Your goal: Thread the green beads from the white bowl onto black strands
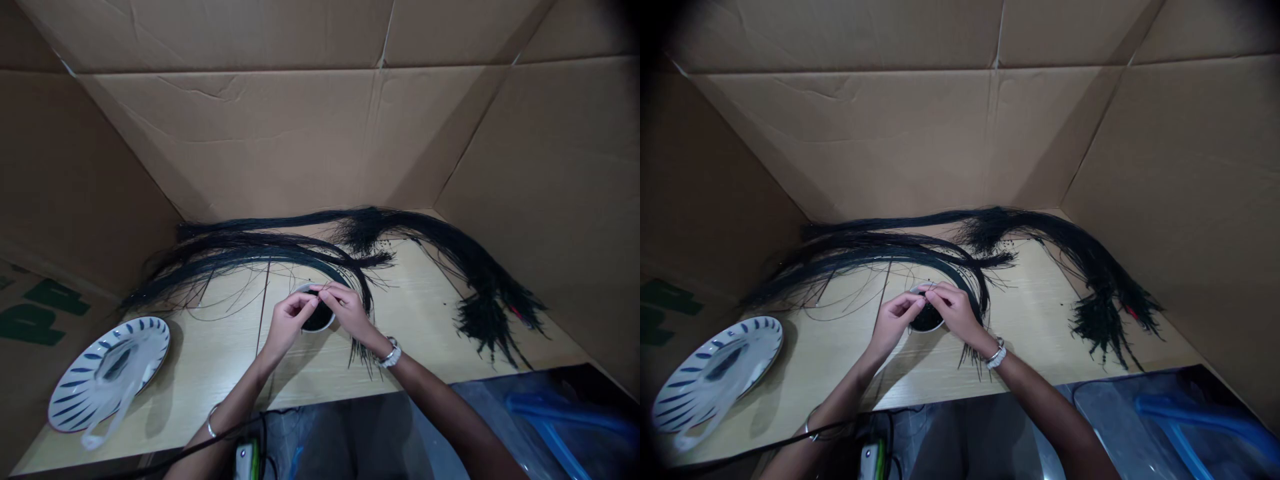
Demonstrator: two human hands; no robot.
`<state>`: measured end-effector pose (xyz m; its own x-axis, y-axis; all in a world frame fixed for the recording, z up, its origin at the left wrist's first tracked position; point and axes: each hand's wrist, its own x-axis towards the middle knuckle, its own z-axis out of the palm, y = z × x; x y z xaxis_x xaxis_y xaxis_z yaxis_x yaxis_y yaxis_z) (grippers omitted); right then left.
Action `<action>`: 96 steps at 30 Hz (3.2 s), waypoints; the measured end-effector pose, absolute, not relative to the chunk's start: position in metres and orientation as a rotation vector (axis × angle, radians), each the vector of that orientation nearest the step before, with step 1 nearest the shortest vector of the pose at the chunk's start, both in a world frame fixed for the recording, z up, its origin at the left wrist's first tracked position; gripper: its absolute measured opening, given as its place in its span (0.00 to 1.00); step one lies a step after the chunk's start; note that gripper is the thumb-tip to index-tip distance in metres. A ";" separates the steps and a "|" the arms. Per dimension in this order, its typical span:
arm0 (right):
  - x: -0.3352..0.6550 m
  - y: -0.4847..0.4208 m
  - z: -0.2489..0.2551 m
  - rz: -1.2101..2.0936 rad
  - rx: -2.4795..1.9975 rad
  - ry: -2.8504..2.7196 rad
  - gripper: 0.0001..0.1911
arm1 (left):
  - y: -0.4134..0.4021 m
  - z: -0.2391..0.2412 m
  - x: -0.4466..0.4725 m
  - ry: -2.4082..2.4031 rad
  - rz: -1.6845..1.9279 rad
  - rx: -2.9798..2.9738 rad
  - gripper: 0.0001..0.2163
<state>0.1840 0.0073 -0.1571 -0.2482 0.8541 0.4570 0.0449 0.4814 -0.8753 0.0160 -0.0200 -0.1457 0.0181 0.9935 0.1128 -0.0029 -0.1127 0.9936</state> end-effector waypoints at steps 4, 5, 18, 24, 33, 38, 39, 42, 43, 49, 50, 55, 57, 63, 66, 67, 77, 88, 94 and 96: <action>0.185 0.010 -0.157 0.986 -0.778 -1.638 0.17 | -0.018 -0.152 0.012 1.158 1.284 1.392 0.12; 0.186 0.010 -0.157 0.995 -0.776 -1.635 0.17 | -0.018 -0.152 0.011 1.156 1.287 1.408 0.12; 0.188 0.011 -0.160 0.943 -0.754 -1.737 0.15 | -0.017 -0.140 0.006 0.955 1.037 1.033 0.19; 0.186 0.012 -0.166 0.947 -0.747 -1.710 0.16 | -0.016 -0.143 0.005 1.032 1.049 1.116 0.21; 0.187 0.010 -0.160 1.071 -0.652 -1.755 0.17 | -0.016 -0.141 0.003 1.053 1.092 1.155 0.19; 0.188 0.009 -0.161 0.996 -0.647 -1.807 0.17 | -0.014 -0.142 0.002 1.074 1.137 1.203 0.18; 0.188 0.009 -0.162 0.977 -0.650 -1.819 0.17 | -0.014 -0.142 0.002 1.081 1.143 1.213 0.17; 0.187 0.009 -0.163 0.929 -0.672 -1.856 0.17 | -0.013 -0.142 0.002 1.110 1.146 1.247 0.16; 0.187 0.009 -0.163 0.917 -0.682 -1.868 0.17 | -0.013 -0.143 0.002 1.114 1.146 1.258 0.16; 0.188 0.008 -0.164 0.876 -0.699 -1.929 0.18 | -0.013 -0.144 0.002 1.118 1.149 1.293 0.15; 0.188 0.008 -0.164 0.864 -0.704 -1.935 0.19 | -0.014 -0.143 0.002 1.124 1.147 1.292 0.15; 0.191 0.013 -0.167 0.778 -0.843 -1.866 0.17 | -0.013 -0.137 -0.003 1.205 1.220 1.246 0.17; 0.192 0.017 -0.168 0.686 -0.917 -1.855 0.13 | -0.010 -0.136 -0.006 1.229 1.263 1.238 0.17; 0.192 0.026 -0.175 0.493 -1.048 -2.023 0.09 | 0.004 -0.143 -0.018 1.256 1.411 1.209 0.15; 0.190 0.027 -0.174 0.475 -1.095 -2.118 0.10 | 0.009 -0.142 -0.022 1.234 1.447 1.179 0.14; 0.189 0.027 -0.172 0.463 -1.111 -2.162 0.11 | 0.011 -0.139 -0.023 1.224 1.457 1.175 0.14; 0.178 0.031 -0.162 0.369 -1.193 -2.556 0.06 | 0.015 -0.106 -0.021 1.202 1.579 1.348 0.12; 0.178 0.036 -0.165 0.462 -1.169 -2.550 0.04 | 0.013 -0.140 -0.016 1.238 1.517 1.363 0.13; 0.178 0.036 -0.165 0.564 -1.146 -2.517 0.03 | 0.013 -0.144 -0.017 1.256 1.529 1.331 0.12; 0.180 0.037 -0.165 0.605 -1.130 -2.450 0.04 | 0.013 -0.146 -0.017 1.266 1.518 1.334 0.12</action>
<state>0.1798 0.0370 -0.1647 -0.6074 0.7794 0.1533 0.6186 0.5852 -0.5242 -0.0167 0.0129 -0.1456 -0.1867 0.9500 0.2504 0.0754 -0.2403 0.9678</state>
